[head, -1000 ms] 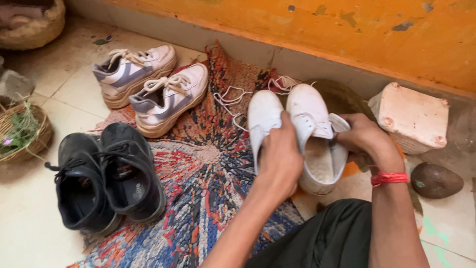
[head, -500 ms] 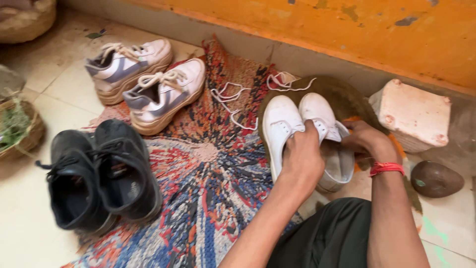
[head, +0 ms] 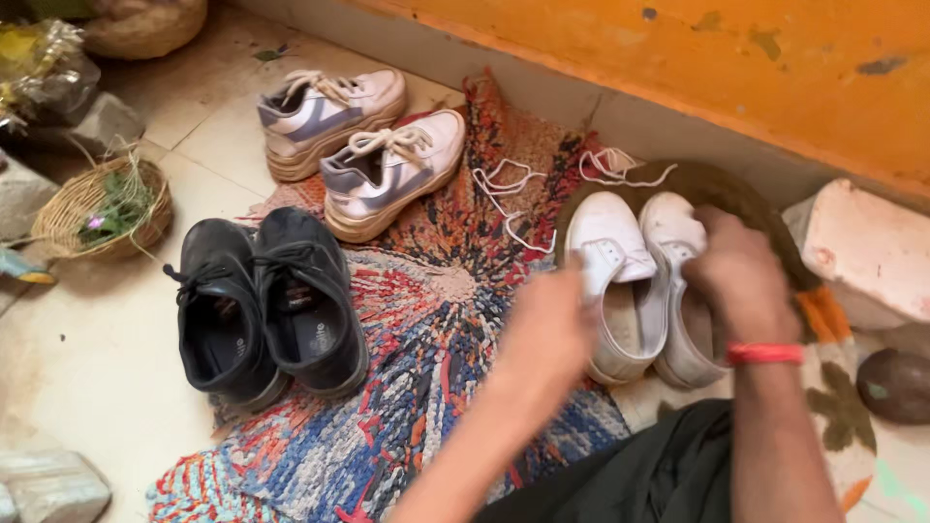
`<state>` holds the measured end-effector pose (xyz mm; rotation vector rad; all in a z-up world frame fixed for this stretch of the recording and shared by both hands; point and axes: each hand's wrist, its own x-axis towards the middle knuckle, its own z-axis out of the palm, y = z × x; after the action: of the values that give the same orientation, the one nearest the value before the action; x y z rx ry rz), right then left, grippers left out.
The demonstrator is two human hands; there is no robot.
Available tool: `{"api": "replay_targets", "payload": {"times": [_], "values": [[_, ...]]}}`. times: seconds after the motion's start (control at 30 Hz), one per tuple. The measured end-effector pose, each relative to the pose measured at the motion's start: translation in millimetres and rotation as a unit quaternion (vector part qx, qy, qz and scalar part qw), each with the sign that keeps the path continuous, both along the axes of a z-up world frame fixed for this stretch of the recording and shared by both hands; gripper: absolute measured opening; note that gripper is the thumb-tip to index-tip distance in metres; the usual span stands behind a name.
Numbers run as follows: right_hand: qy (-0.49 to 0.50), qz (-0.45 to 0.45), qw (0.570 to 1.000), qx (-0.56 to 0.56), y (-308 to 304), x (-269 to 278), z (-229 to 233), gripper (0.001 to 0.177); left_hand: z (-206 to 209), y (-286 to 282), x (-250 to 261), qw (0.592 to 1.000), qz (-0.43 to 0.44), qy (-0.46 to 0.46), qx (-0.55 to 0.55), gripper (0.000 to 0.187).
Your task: The person unlaces a pair of white shoes, then unlaces a pair of black shoes, and finally relaces the black shoes. The white shoes remain unlaced by the end of the clip.
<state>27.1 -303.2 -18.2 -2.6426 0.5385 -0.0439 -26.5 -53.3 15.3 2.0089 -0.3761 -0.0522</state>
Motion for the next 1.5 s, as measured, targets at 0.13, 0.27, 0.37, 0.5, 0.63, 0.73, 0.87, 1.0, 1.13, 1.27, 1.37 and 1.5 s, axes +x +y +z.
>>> {"api": "replay_targets", "payload": {"times": [0.13, 0.27, 0.37, 0.5, 0.63, 0.73, 0.87, 1.0, 1.13, 1.27, 1.37, 1.5], "values": [[-0.172, 0.133, 0.974, 0.059, 96.5, -6.7, 27.2, 0.049, 9.7, 66.4, 1.8, 0.987, 0.109, -0.039, 0.11, 0.037], [-0.193, 0.248, 0.929, 0.193, 197.3, -20.2, 38.6, 0.034, 19.7, 133.3, 2.6, 0.942, 0.21, -0.208, 0.156, 0.051], [-0.118, 0.258, 0.939, 0.194, 255.2, -36.5, 36.9, 0.04, 23.5, 179.7, 9.0, 0.939, 0.261, -0.068, 0.211, 0.032], [-0.045, 0.263, 0.938, 0.222, 306.5, -37.6, 27.0, 0.048, 13.2, 229.0, 6.9, 0.91, 0.335, -0.051, 0.238, 0.028], [0.034, 0.24, 0.947, 0.209, 330.8, -23.7, 13.8, 0.056, -9.0, 247.4, 7.6, 0.858, 0.41, 0.022, 0.308, 0.039], [0.019, 0.257, 0.953, 0.16, 345.8, -15.6, 4.4, 0.062, -23.4, 258.4, 13.7, 0.854, 0.397, 0.156, 0.299, 0.036], [0.062, 0.261, 0.954, 0.137, 357.1, -14.6, -5.4, 0.049, -37.6, 261.9, 20.5, 0.864, 0.372, 0.223, 0.256, 0.023], [0.047, 0.253, 0.957, 0.134, 358.8, -16.1, -5.8, 0.043, -37.6, 259.3, 17.5, 0.875, 0.371, 0.172, 0.26, 0.021], [-0.006, 0.262, 0.953, 0.153, 343.6, -16.7, 2.3, 0.041, -27.2, 247.8, 5.0, 0.893, 0.347, 0.157, 0.241, 0.022], [0.061, 0.226, 0.95, 0.206, 307.4, -33.2, 21.2, 0.037, -12.7, 221.6, -20.5, 0.914, 0.326, 0.019, 0.239, 0.021], [0.108, 0.21, 0.956, 0.173, 270.7, -55.1, 46.0, 0.036, 4.5, 192.3, -39.5, 0.929, 0.282, 0.032, 0.239, 0.019], [0.145, 0.142, 0.97, 0.133, 225.2, -84.9, 76.2, 0.041, 12.9, 153.3, -63.3, 0.954, 0.218, 0.033, 0.205, 0.024]]}}
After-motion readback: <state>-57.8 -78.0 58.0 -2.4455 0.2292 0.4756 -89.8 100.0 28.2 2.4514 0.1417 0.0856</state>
